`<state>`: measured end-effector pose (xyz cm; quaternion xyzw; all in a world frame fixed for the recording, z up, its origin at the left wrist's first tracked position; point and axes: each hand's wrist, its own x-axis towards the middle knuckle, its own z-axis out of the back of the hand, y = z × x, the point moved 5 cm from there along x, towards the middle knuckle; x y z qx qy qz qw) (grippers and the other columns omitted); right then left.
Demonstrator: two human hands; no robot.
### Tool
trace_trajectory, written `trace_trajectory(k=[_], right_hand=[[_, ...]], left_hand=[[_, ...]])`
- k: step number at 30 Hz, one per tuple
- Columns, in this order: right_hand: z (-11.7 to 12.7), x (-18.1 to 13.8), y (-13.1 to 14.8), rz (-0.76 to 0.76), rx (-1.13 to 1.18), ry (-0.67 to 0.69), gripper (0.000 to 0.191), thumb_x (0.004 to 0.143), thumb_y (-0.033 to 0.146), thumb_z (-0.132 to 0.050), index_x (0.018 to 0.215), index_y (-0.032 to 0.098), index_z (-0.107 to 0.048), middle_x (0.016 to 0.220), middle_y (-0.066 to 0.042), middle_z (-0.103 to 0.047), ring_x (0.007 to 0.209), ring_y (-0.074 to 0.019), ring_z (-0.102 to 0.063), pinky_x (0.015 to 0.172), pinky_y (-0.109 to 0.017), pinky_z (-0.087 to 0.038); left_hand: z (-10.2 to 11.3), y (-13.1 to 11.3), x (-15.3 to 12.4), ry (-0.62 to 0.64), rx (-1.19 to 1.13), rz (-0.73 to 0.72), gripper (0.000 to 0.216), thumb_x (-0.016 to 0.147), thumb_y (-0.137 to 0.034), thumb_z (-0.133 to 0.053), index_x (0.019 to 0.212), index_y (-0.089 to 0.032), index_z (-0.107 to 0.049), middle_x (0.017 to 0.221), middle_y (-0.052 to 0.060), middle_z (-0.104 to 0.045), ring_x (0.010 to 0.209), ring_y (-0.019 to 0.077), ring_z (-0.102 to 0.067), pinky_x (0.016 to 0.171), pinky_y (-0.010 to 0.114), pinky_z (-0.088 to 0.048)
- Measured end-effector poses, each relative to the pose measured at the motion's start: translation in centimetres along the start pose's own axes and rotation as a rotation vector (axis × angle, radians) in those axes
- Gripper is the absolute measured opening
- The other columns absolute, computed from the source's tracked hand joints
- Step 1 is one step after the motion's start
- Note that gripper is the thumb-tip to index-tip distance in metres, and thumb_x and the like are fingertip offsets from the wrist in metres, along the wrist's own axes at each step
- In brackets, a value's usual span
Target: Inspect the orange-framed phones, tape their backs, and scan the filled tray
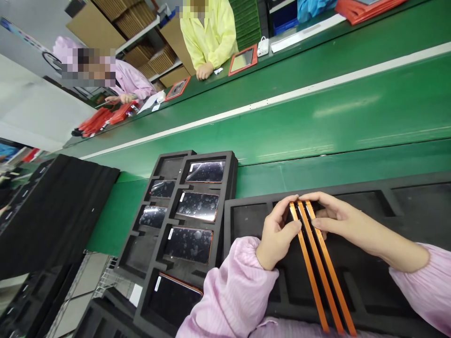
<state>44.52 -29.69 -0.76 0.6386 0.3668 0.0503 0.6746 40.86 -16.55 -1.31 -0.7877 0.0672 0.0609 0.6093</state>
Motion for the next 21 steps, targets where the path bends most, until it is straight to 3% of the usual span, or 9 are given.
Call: trace_trajectory(k=[7, 14, 21], right_hand=[[-0.09, -0.18, -0.06, 0.028, -0.033, 0.048, 0.053, 0.069, 0.043, -0.061, 0.115, 0.022, -0.046, 0.077, -0.002, -0.057, 0.082, -0.0238, -0.061, 0.064, -0.036, -0.053], [0.16, -0.42, 0.25, 0.039, -0.055, 0.123, 0.057, 0.066, 0.034, -0.063, 0.118, 0.022, -0.044, 0.093, -0.003, -0.057, 0.074, -0.0174, -0.058, 0.062, -0.033, -0.052], [-0.16, -0.15, 0.42, 0.039, -0.112, -0.07, 0.048, 0.064, 0.044, -0.061, 0.105, 0.023, -0.049, 0.089, -0.002, -0.058, 0.073, -0.0181, -0.058, 0.059, -0.031, -0.051]], left_hand=[[0.05, -0.19, 0.02, 0.041, 0.056, 0.001, 0.044, 0.075, -0.032, -0.064, 0.117, -0.021, -0.057, 0.126, 0.008, -0.06, 0.119, 0.0259, -0.053, 0.103, 0.039, -0.039], [-0.26, 0.03, 0.17, 0.217, 0.05, -0.049, 0.06, 0.07, -0.042, -0.071, 0.122, -0.023, -0.049, 0.129, 0.009, -0.054, 0.124, 0.029, -0.047, 0.106, 0.043, -0.034], [-0.41, -0.2, 0.25, 0.213, 0.013, -0.033, 0.062, 0.068, -0.044, -0.074, 0.121, -0.022, -0.05, 0.132, 0.009, -0.052, 0.129, 0.0297, -0.043, 0.109, 0.042, -0.031]])
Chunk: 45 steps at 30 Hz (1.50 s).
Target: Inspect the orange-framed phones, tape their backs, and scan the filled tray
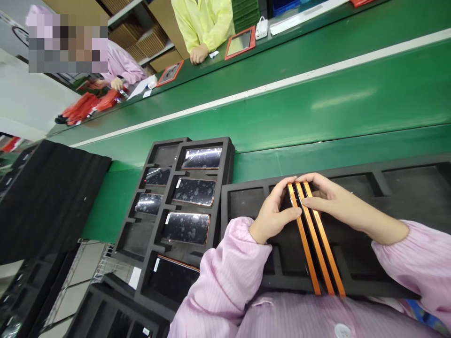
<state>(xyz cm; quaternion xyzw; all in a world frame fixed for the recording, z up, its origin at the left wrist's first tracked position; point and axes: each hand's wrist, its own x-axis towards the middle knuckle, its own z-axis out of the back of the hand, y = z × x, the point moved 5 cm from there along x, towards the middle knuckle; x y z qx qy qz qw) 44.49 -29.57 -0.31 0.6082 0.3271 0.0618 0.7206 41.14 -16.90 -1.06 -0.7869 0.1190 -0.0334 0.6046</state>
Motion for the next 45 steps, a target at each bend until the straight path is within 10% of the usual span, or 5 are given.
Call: trace_trajectory(k=[21, 35, 45], right_hand=[[0.1, -0.1, -0.5, -0.009, -0.024, -0.028, 0.059, 0.061, 0.035, -0.063, 0.116, 0.023, -0.048, 0.09, -0.002, -0.057, 0.069, -0.0163, -0.057, 0.054, -0.028, -0.048], [0.0, -1.1, -0.8, 0.029, 0.019, 0.322, 0.082, 0.076, 0.041, -0.062, 0.144, 0.026, -0.019, 0.129, -0.013, -0.045, 0.099, -0.024, -0.057, 0.085, -0.044, -0.052], [-0.1, -0.9, -1.0, -0.047, -0.112, 0.155, 0.072, 0.07, 0.037, -0.059, 0.136, 0.026, -0.031, 0.102, -0.009, -0.057, 0.076, -0.0217, -0.062, 0.071, -0.041, -0.056]], left_hand=[[0.3, 0.7, 0.0, 0.06, -0.001, -0.003, 0.071, 0.067, -0.039, -0.075, 0.129, -0.025, -0.046, 0.14, 0.008, -0.046, 0.132, 0.0305, -0.039, 0.111, 0.043, -0.028], [0.3, 0.3, -0.4, 0.16, 0.174, -0.004, 0.081, 0.071, -0.04, -0.071, 0.139, -0.024, -0.031, 0.145, 0.012, -0.035, 0.133, 0.033, -0.034, 0.112, 0.047, -0.026], [0.6, 0.1, -0.3, 0.208, 0.203, 0.068, 0.093, 0.068, -0.04, -0.074, 0.145, -0.021, -0.025, 0.148, 0.016, -0.03, 0.137, 0.0333, -0.029, 0.113, 0.05, -0.022]])
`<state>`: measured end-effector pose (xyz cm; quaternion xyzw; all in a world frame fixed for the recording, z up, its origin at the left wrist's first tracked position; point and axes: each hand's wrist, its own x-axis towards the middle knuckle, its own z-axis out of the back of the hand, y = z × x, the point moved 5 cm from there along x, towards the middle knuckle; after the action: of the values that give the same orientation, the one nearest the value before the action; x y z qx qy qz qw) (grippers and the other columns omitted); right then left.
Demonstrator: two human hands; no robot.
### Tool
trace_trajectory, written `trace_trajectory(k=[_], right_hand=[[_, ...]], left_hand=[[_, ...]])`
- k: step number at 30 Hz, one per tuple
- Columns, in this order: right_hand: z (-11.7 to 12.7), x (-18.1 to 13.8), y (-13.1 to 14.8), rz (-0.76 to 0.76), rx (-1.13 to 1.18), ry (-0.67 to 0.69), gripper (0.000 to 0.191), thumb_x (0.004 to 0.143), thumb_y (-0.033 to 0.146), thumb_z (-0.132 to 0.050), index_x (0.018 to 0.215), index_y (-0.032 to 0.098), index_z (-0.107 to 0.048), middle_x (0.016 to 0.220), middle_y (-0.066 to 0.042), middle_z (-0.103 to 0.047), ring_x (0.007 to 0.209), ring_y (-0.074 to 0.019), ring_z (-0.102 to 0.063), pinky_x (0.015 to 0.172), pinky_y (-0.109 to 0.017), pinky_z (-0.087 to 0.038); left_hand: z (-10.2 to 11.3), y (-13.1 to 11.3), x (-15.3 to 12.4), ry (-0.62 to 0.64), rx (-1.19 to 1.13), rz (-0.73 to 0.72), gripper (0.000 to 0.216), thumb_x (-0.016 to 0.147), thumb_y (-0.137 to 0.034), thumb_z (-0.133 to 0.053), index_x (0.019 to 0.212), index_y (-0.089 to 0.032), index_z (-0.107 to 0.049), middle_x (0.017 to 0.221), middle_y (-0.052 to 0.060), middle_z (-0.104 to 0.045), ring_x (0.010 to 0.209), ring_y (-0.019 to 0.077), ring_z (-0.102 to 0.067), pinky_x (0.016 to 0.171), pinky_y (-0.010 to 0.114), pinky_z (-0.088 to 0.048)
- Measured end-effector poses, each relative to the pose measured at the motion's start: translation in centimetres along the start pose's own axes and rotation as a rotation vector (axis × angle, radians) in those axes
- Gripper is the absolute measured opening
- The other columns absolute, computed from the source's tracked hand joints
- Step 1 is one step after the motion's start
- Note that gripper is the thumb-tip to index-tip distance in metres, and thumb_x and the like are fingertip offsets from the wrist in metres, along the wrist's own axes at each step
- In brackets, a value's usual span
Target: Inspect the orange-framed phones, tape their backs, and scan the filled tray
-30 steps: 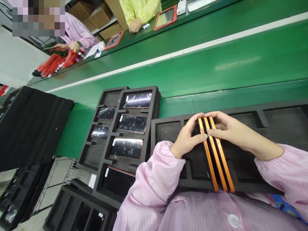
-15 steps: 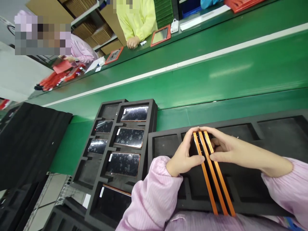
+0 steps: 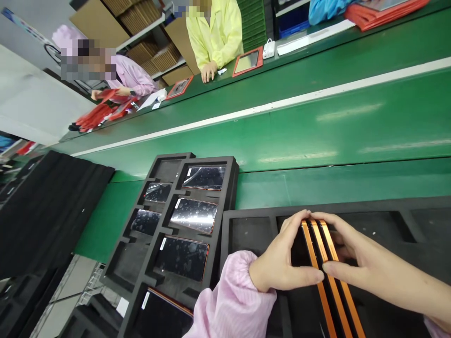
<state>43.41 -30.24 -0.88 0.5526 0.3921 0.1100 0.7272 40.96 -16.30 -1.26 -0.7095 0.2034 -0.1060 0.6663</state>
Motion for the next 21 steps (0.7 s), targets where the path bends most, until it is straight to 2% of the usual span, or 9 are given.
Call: trace_trajectory(k=[4, 6, 9, 11, 13, 16, 19, 20, 21], right_hand=[[0.3, 0.1, 0.2, 0.023, -0.029, -0.018, 0.074, 0.068, 0.039, -0.058, 0.136, 0.024, -0.033, 0.104, -0.01, -0.06, 0.079, -0.0237, -0.063, 0.072, -0.043, -0.056], [0.6, 0.2, 0.3, 0.049, -0.078, -0.053, 0.074, 0.066, 0.043, -0.059, 0.135, 0.023, -0.037, 0.11, -0.011, -0.061, 0.089, -0.0275, -0.064, 0.077, -0.045, -0.055], [1.2, 0.2, 0.3, 0.055, -0.222, -0.219, 0.082, 0.063, 0.054, -0.059, 0.135, 0.021, -0.038, 0.127, -0.014, -0.055, 0.112, -0.0348, -0.056, 0.092, -0.052, -0.047], [1.5, 0.2, 0.3, 0.027, -0.298, -0.378, 0.089, 0.059, 0.056, -0.06, 0.137, 0.021, -0.036, 0.133, -0.015, -0.051, 0.116, -0.038, -0.053, 0.096, -0.056, -0.042], [1.6, 0.1, 0.4, 0.031, -0.291, -0.49, 0.085, 0.056, 0.051, -0.059, 0.133, 0.021, -0.039, 0.132, -0.014, -0.052, 0.115, -0.0382, -0.053, 0.097, -0.056, -0.041], [1.2, -0.2, 1.3, 0.114, -0.215, -0.504, 0.067, 0.054, 0.046, -0.054, 0.116, 0.02, -0.05, 0.124, -0.014, -0.058, 0.114, -0.0338, -0.055, 0.1, -0.049, -0.041], [0.7, -1.8, 2.6, 0.195, -0.083, -0.48, 0.062, 0.057, 0.049, -0.054, 0.112, 0.02, -0.049, 0.114, -0.012, -0.064, 0.104, -0.0291, -0.061, 0.093, -0.044, -0.048], [0.5, -2.6, 3.0, 0.228, 0.006, -0.489, 0.062, 0.058, 0.05, -0.056, 0.112, 0.021, -0.048, 0.112, -0.011, -0.064, 0.102, -0.028, -0.062, 0.089, -0.042, -0.05], [0.1, -3.5, 3.3, 0.27, 0.108, -0.512, 0.061, 0.059, 0.051, -0.059, 0.111, 0.021, -0.048, 0.11, -0.011, -0.065, 0.1, -0.027, -0.063, 0.086, -0.04, -0.052]], left_hand=[[0.4, 0.0, 0.1, 0.012, 0.036, 0.0, 0.096, 0.068, -0.047, -0.074, 0.146, -0.023, -0.023, 0.152, 0.015, -0.026, 0.141, 0.0328, -0.022, 0.115, 0.051, -0.015], [0.2, 0.2, 0.3, 0.019, 0.076, 0.021, 0.104, 0.066, -0.054, -0.073, 0.148, -0.021, -0.018, 0.154, 0.016, -0.02, 0.143, 0.0329, -0.016, 0.116, 0.051, -0.012], [-0.5, 0.6, 0.7, -0.026, 0.164, 0.068, 0.125, 0.058, -0.062, -0.074, 0.149, -0.015, -0.003, 0.155, 0.022, -0.01, 0.143, 0.0357, -0.012, 0.115, 0.053, -0.011], [-1.2, 0.5, 0.8, -0.109, 0.234, 0.098, 0.136, 0.05, -0.062, -0.078, 0.148, -0.011, 0.002, 0.155, 0.025, -0.005, 0.143, 0.0388, -0.009, 0.114, 0.056, -0.011], [-1.7, 0.1, 0.5, -0.216, 0.303, 0.11, 0.137, 0.047, -0.056, -0.082, 0.148, -0.008, -0.002, 0.155, 0.026, -0.002, 0.143, 0.0399, -0.003, 0.114, 0.057, -0.009], [-1.8, -1.5, -0.8, -0.419, 0.341, 0.042, 0.126, 0.049, -0.043, -0.084, 0.146, -0.008, -0.012, 0.155, 0.024, -0.002, 0.144, 0.036, 0.006, 0.116, 0.052, -0.003], [-1.5, -3.0, -3.2, -0.662, 0.155, -0.069, 0.112, 0.056, -0.034, -0.079, 0.146, -0.014, -0.015, 0.157, 0.017, -0.007, 0.145, 0.0299, 0.0, 0.116, 0.045, -0.004], [-1.8, -3.1, -4.0, -0.672, 0.001, -0.093, 0.108, 0.058, -0.034, -0.077, 0.146, -0.017, -0.017, 0.156, 0.016, -0.012, 0.144, 0.0297, -0.007, 0.116, 0.045, -0.008], [-2.6, -3.1, -4.5, -0.617, -0.186, -0.103, 0.102, 0.059, -0.037, -0.075, 0.144, -0.018, -0.023, 0.154, 0.015, -0.021, 0.143, 0.0307, -0.015, 0.115, 0.045, -0.014]])
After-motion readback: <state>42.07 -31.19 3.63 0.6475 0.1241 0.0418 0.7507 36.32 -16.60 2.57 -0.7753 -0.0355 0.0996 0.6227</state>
